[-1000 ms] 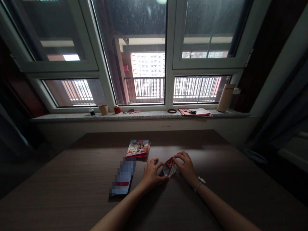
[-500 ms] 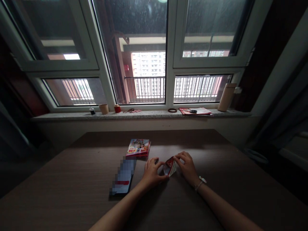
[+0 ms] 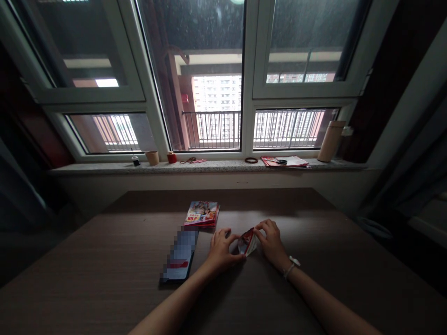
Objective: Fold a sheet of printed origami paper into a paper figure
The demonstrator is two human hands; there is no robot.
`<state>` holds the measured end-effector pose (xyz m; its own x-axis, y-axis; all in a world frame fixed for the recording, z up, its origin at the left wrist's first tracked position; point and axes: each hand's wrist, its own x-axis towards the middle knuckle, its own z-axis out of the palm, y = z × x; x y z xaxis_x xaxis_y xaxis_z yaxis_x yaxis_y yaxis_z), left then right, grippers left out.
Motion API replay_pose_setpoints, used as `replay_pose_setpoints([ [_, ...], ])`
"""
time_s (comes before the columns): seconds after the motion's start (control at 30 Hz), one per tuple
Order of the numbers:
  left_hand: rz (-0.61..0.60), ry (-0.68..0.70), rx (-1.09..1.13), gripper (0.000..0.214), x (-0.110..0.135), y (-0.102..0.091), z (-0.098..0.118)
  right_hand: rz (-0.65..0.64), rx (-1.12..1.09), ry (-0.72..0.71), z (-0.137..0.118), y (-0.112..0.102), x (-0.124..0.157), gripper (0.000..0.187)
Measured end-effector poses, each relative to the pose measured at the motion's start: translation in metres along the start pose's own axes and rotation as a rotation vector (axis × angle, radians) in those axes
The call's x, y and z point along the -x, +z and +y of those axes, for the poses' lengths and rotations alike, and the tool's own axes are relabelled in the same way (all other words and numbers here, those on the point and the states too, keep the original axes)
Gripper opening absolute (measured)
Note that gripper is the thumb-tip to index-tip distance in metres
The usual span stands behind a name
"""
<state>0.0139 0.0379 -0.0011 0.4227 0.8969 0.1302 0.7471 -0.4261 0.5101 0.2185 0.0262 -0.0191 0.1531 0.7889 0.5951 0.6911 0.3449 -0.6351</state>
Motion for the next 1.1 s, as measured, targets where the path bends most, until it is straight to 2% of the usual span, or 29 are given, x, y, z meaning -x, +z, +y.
replay_pose_setpoints([
  [0.13, 0.004, 0.006, 0.0, 0.056, 0.0, 0.001, -0.001, -0.018, 0.047, 0.001, 0.005, 0.002, 0.001, 0.022],
  [0.3, 0.004, 0.012, -0.009, 0.057, -0.001, 0.001, -0.001, -0.057, 0.005, 0.002, 0.003, -0.003, -0.001, 0.03],
  [0.43, 0.002, 0.007, -0.014, 0.057, -0.001, 0.001, -0.001, -0.031, -0.033, 0.013, 0.001, -0.007, -0.002, 0.033],
  [0.83, 0.019, 0.029, -0.014, 0.056, -0.002, 0.005, -0.007, -0.012, -0.014, -0.048, -0.008, -0.004, -0.002, 0.019],
  [0.93, 0.011, 0.032, -0.019, 0.057, -0.002, 0.005, -0.006, -0.004, 0.016, -0.065, -0.008, -0.003, -0.002, 0.019],
  [1.1, 0.009, 0.024, -0.025, 0.056, -0.002, 0.004, -0.004, -0.06, 0.009, -0.069, -0.007, -0.004, -0.001, 0.024],
])
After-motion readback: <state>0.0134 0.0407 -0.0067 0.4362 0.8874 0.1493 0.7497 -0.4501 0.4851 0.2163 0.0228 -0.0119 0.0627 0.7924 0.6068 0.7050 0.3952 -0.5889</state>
